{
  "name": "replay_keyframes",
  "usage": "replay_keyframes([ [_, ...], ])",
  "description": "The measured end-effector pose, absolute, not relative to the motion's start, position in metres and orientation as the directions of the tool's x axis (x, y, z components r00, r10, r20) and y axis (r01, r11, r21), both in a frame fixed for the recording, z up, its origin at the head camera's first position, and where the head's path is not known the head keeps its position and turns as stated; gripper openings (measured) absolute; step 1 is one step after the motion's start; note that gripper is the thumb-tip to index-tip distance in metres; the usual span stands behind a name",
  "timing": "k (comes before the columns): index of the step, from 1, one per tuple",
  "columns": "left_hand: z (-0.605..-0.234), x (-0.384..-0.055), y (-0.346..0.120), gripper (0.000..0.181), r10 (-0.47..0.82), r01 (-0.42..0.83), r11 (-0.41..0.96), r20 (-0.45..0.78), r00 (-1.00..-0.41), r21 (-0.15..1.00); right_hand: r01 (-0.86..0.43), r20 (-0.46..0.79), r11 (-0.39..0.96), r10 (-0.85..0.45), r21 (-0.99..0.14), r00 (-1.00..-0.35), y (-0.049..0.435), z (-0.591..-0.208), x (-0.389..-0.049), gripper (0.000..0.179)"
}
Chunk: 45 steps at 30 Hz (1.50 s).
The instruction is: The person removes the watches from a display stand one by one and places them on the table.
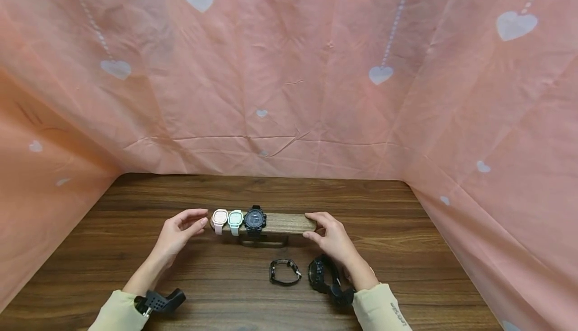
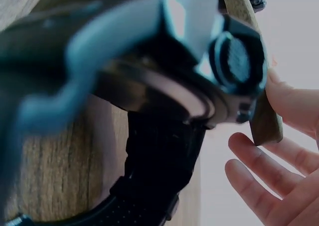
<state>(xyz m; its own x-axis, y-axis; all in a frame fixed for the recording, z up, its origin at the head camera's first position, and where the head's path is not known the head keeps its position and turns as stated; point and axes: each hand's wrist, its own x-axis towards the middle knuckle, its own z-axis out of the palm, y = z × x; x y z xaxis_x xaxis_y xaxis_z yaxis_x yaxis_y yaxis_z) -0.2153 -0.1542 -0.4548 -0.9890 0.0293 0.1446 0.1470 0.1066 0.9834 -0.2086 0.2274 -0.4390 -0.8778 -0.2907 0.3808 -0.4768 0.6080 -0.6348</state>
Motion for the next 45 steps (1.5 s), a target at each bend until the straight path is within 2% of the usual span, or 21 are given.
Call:
replay_keyframes([
  [8, -0.455, -0.22, -0.149, 0.05, 0.128, 0.205, 0.176, 0.185, -0.974, 0.963, -0.457, 0.359, 0.615, -0.286, -0.643, -0.889, 0.226, -0.438, -0.211, 0.045],
  [13, -0.458, -0.222, -0.145, 0.059, 0.247, 0.25, 0.175, 0.203, -0.947, 0.952, -0.433, 0.333, 0.619, -0.278, -0.655, -0.901, 0.226, -0.436, -0.211, 0.045],
  [22, -0.454, -0.226, -0.138, 0.065, 0.35, 0.323, 0.182, 0.246, -0.904, 0.929, -0.418, 0.314, 0.625, -0.276, -0.659, -0.908, 0.227, -0.434, -0.212, 0.045],
  [31, -0.43, -0.217, -0.131, 0.062, 0.381, 0.334, 0.16, 0.254, -0.889, 0.929, -0.409, 0.314, 0.614, -0.262, -0.675, -0.913, 0.228, -0.435, -0.213, 0.045],
  [45, -0.438, -0.224, -0.135, 0.064, 0.389, 0.274, 0.138, 0.202, -0.899, 0.952, -0.419, 0.343, 0.614, -0.246, -0.668, -0.907, 0.223, -0.44, -0.211, 0.046],
])
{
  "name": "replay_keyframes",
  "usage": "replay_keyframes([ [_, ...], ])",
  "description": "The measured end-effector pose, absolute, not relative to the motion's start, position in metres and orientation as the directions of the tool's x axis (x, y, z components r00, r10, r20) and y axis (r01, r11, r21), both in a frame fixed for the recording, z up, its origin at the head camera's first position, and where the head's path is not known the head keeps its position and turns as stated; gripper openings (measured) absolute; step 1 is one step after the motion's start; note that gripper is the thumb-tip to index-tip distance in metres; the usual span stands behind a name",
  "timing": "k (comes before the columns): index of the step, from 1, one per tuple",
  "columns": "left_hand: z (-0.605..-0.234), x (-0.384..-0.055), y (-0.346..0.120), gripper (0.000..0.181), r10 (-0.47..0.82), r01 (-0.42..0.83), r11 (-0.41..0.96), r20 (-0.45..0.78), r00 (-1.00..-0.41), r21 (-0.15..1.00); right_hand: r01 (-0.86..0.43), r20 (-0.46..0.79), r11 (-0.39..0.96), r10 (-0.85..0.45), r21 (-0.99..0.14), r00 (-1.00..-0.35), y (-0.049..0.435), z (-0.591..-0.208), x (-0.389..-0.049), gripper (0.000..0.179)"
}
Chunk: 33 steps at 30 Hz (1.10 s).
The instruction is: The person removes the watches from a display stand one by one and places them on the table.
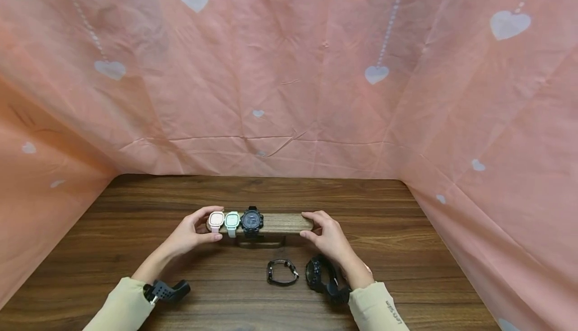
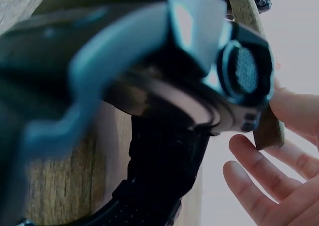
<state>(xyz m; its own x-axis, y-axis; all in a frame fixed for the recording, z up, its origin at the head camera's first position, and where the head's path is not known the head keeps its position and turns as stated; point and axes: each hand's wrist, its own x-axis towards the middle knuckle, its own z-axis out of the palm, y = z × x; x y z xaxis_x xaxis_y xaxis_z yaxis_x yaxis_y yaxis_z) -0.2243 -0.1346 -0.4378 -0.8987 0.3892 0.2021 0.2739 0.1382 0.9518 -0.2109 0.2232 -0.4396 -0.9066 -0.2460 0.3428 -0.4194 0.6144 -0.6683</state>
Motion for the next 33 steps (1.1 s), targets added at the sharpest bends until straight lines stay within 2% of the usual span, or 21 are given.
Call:
replay_keyframes([
  [8, -0.461, -0.238, -0.137, 0.068, 0.39, 0.26, 0.14, 0.188, -0.902, 0.955, -0.433, 0.36, 0.621, -0.249, -0.654, -0.899, 0.223, -0.439, -0.211, 0.046],
  [28, -0.46, -0.237, -0.139, 0.062, 0.383, 0.317, 0.218, 0.218, -0.898, 0.923, -0.399, 0.311, 0.623, -0.251, -0.673, -0.917, 0.221, -0.436, -0.206, 0.046],
  [33, -0.461, -0.237, -0.14, 0.061, 0.381, 0.346, 0.235, 0.242, -0.893, 0.908, -0.416, 0.33, 0.626, -0.256, -0.659, -0.909, 0.221, -0.438, -0.208, 0.045],
])
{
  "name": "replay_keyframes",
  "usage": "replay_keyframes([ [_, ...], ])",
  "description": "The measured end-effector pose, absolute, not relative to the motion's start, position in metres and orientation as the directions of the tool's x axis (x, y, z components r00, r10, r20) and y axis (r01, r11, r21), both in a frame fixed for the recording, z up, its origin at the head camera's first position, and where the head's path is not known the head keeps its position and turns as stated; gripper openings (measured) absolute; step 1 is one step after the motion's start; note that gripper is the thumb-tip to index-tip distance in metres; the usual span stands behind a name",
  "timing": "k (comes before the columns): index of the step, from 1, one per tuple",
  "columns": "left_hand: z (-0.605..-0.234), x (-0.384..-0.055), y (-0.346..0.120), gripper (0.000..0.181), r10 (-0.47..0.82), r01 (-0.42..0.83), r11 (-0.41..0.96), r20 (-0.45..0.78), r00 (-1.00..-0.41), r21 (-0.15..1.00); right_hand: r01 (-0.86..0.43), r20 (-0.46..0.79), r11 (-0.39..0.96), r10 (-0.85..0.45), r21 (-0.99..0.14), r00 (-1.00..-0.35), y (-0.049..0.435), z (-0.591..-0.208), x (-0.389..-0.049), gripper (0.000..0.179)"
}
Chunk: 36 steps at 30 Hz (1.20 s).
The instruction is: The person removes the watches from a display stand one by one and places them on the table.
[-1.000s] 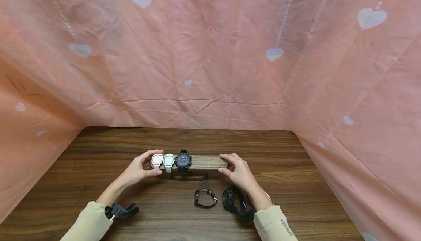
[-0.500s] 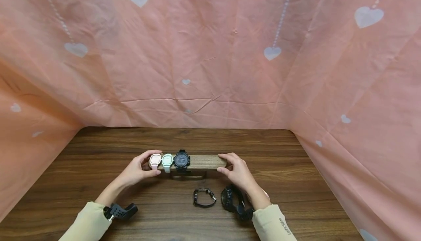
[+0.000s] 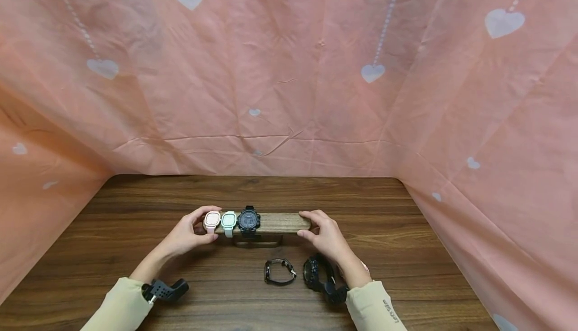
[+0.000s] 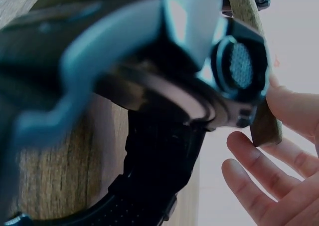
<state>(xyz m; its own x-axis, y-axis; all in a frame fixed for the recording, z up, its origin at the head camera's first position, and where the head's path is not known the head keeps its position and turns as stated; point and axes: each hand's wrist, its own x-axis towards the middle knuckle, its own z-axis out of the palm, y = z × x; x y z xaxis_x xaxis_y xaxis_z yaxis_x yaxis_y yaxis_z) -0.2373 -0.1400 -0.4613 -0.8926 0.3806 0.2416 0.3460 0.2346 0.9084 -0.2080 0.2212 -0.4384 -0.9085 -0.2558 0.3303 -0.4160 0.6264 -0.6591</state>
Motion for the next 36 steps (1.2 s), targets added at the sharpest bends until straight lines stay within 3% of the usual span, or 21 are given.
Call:
replay_keyframes([
  [9, -0.461, -0.235, -0.148, 0.06, 0.382, 0.316, 0.192, 0.226, -0.896, 0.929, -0.423, 0.341, 0.623, -0.254, -0.658, -0.905, 0.221, -0.438, -0.208, 0.045],
  [16, -0.438, -0.216, -0.15, 0.058, 0.345, 0.307, 0.189, 0.23, -0.91, 0.933, -0.427, 0.346, 0.63, -0.256, -0.649, -0.903, 0.224, -0.438, -0.206, 0.046],
  [24, -0.468, -0.225, -0.164, 0.059, 0.307, 0.341, 0.205, 0.271, -0.912, 0.917, -0.447, 0.351, 0.645, -0.281, -0.62, -0.893, 0.22, -0.436, -0.205, 0.046],
  [36, -0.467, -0.212, -0.171, 0.057, 0.287, 0.338, 0.19, 0.277, -0.917, 0.922, -0.454, 0.365, 0.624, -0.276, -0.636, -0.889, 0.222, -0.437, -0.208, 0.045],
])
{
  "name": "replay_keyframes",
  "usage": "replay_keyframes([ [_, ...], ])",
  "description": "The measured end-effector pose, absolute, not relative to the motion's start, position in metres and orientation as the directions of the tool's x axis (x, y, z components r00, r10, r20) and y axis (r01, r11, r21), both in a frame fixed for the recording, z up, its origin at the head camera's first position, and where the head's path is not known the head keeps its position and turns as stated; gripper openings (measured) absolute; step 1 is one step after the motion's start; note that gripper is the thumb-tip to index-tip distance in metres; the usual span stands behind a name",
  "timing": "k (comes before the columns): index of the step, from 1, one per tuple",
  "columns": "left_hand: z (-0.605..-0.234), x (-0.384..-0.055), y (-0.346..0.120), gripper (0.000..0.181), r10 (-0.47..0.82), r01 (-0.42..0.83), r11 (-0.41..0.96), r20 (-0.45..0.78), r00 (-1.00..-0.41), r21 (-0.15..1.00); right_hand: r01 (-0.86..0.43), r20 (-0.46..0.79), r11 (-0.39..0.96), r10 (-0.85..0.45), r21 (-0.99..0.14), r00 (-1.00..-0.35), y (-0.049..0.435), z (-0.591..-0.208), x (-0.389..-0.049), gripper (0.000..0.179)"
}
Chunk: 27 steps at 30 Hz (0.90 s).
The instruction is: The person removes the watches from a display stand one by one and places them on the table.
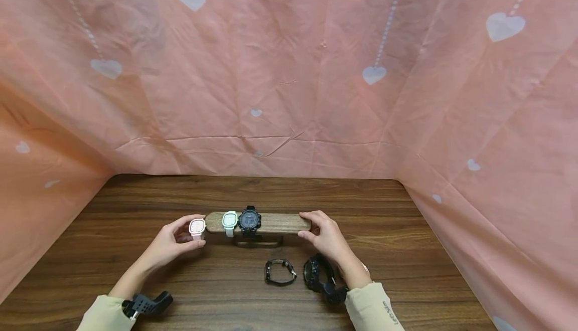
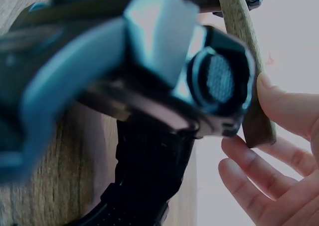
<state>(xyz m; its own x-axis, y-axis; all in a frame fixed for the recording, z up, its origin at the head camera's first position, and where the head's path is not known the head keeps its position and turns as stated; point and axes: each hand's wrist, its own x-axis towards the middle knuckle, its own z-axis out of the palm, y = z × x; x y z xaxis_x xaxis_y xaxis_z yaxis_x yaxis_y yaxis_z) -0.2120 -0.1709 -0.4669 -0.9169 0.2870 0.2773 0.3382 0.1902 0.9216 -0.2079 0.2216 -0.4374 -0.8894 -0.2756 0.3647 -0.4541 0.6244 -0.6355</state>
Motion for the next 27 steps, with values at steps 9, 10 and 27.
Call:
replay_keyframes([
  [9, -0.467, -0.202, -0.176, 0.055, 0.238, 0.37, 0.226, 0.318, -0.918, 0.901, -0.478, 0.395, 0.627, -0.279, -0.616, -0.875, 0.223, -0.438, -0.209, 0.044],
  [10, -0.468, -0.2, -0.177, 0.055, 0.237, 0.376, 0.238, 0.322, -0.917, 0.896, -0.478, 0.395, 0.624, -0.279, -0.618, -0.875, 0.223, -0.438, -0.209, 0.044],
  [27, -0.479, -0.176, -0.177, 0.052, 0.256, 0.368, 0.268, 0.302, -0.918, 0.89, -0.447, 0.354, 0.638, -0.278, -0.627, -0.893, 0.223, -0.436, -0.209, 0.044],
])
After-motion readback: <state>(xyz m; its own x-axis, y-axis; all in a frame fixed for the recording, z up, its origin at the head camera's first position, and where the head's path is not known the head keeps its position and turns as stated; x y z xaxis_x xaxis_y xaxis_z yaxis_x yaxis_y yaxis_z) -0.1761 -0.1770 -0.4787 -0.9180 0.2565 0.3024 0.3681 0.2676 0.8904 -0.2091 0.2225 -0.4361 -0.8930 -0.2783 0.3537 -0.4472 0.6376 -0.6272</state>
